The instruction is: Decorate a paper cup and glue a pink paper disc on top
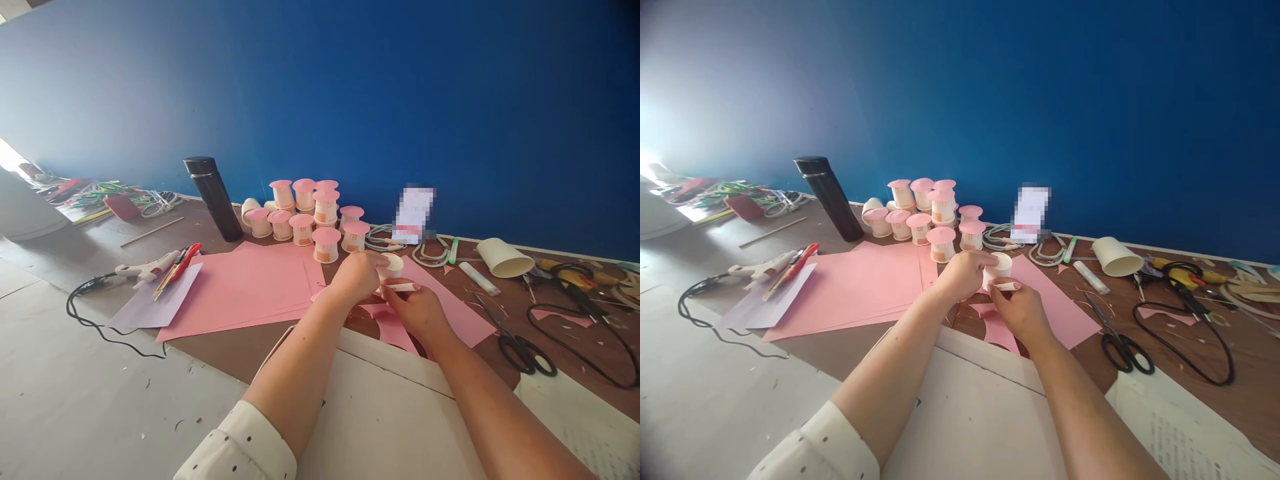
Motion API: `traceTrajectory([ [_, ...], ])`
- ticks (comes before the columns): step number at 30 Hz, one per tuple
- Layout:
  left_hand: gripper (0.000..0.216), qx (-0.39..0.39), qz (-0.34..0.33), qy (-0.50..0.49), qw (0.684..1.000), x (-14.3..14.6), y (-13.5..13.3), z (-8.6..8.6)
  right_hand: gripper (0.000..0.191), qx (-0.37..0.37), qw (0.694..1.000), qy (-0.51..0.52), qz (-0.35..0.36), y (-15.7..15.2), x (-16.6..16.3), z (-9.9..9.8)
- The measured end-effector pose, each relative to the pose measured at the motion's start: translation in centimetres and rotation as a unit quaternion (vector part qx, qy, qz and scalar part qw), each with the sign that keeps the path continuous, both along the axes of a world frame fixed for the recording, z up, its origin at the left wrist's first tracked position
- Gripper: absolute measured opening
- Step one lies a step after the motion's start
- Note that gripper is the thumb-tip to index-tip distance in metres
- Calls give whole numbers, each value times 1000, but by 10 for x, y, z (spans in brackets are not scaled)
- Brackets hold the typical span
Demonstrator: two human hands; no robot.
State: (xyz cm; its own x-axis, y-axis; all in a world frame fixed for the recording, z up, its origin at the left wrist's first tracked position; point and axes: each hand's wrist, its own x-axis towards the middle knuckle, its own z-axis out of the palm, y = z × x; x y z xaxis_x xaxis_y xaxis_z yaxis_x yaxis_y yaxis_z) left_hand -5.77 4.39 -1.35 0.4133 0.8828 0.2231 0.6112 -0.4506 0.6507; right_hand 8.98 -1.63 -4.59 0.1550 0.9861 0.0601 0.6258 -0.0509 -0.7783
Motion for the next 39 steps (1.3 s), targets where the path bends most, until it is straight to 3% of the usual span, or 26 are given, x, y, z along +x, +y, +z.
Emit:
traceTrajectory([
  [19,51,3,-1,17,1000,0,1,0,31,-3,999,-40,-13,0,8,-3],
  [28,50,12,-1,12,1000,-2,0,-2,35,-45,997,-55,-18,-4,13,12],
  [39,54,19,-8,18,1000,-2,1,-5,35,-84,994,-38,-62,-1,22,10],
])
